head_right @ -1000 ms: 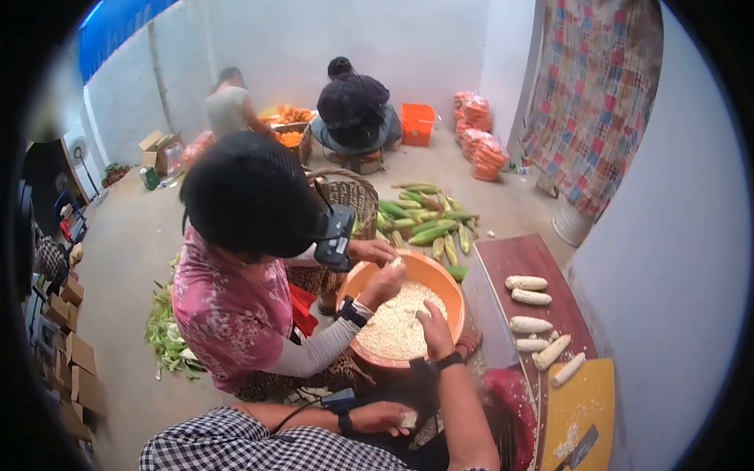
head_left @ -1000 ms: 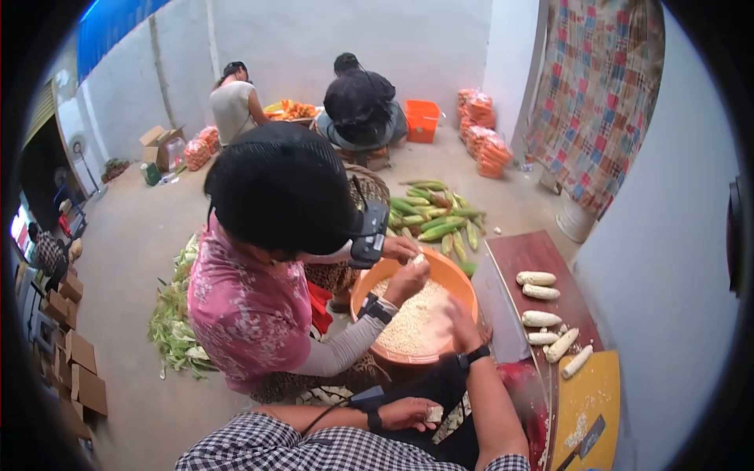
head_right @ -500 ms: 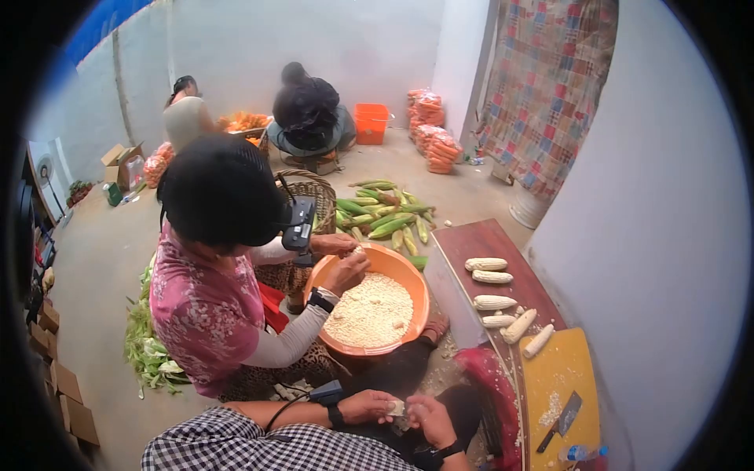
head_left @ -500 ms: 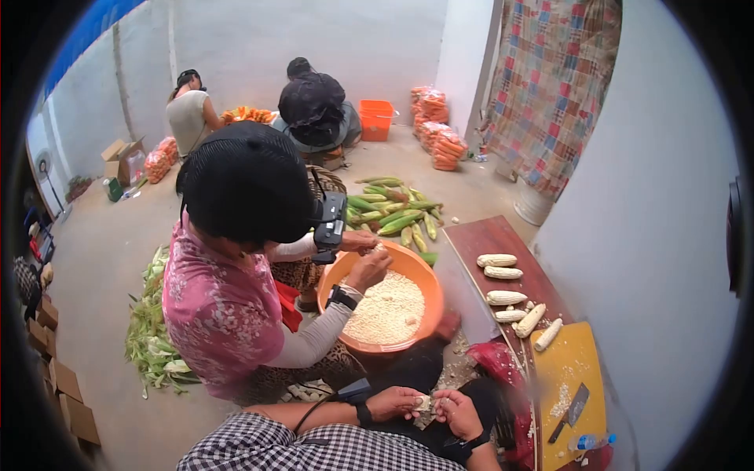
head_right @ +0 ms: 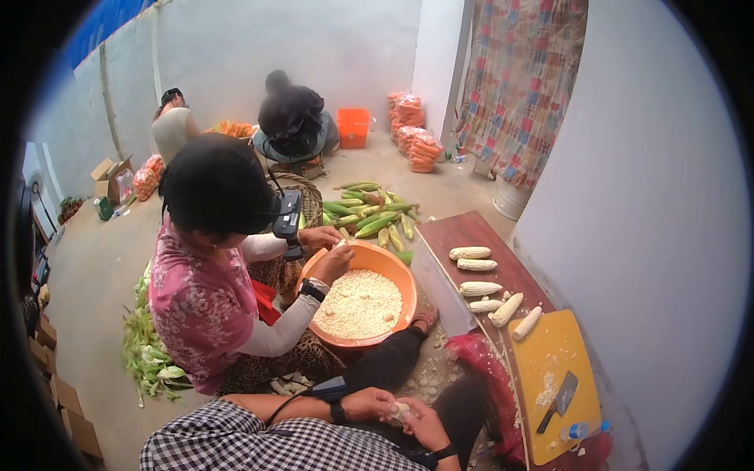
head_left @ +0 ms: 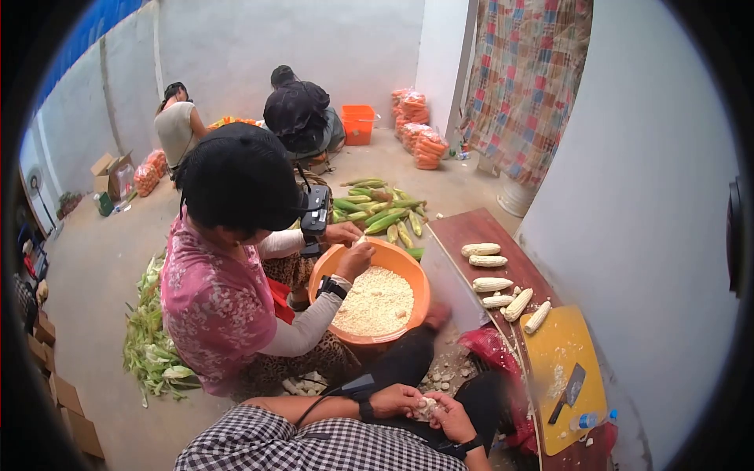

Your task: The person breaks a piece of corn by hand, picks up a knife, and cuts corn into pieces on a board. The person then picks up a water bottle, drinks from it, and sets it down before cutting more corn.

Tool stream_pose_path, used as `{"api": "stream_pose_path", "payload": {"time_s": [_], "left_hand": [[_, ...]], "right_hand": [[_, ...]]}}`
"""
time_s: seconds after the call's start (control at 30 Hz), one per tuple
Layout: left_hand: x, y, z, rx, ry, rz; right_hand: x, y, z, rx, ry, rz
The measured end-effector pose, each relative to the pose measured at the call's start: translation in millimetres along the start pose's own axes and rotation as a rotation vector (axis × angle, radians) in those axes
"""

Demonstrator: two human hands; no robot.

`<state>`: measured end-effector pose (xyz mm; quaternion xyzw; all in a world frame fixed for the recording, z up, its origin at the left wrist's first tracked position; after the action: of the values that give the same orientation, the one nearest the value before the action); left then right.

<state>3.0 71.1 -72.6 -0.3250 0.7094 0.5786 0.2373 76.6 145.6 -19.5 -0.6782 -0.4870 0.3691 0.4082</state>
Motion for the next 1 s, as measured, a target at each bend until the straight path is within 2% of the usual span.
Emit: {"api": "stream_pose_path", "payload": {"time_s": [0.13,0.23,0.27,0.33,0.4,0.5,0.6,0.7,0.8,0.9,1.0], "left_hand": [[-8,3,-11,0.024,0.021,0.026],[-16,14,-16,-0.055,-0.013,0.059],[-10,13,-14,-0.036,0.007,0.030],[-13,24,-15,-0.054,0.058,0.170],[-8,21,-16,0.004,0.159,0.185],[2,14,-9,0.077,0.195,0.180],[19,-1,0,0.109,0.145,0.064],[18,-7,6,0.148,0.111,0.065],[11,-12,11,0.189,0.093,0.069],[14,-15,14,0.228,0.066,0.086],[15,-19,16,0.246,0.067,0.073]], "right_hand": [[2,10,-1,0.023,0.014,-0.025],[2,-2,-11,-0.025,0.071,0.018],[3,-16,-16,0.065,0.104,-0.022],[16,-23,-28,0.141,0.159,0.005],[33,-26,-54,0.200,0.177,0.082],[68,-16,-115,0.159,0.346,0.181],[96,23,-180,0.157,0.514,0.387],[106,85,-244,0.190,0.762,0.846],[107,141,-304,0.160,1.049,0.970],[102,209,-354,0.046,1.194,0.996],[96,261,-402,-0.006,1.431,1.169]]}}
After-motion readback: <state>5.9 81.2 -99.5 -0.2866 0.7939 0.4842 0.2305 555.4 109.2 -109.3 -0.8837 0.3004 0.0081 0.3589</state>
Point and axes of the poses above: each hand's wrist, its own z-axis towards the middle knuckle, its own x-axis out of the back of the hand, y = z × x, the point moved 9 cm from there along z, towards the middle knuckle
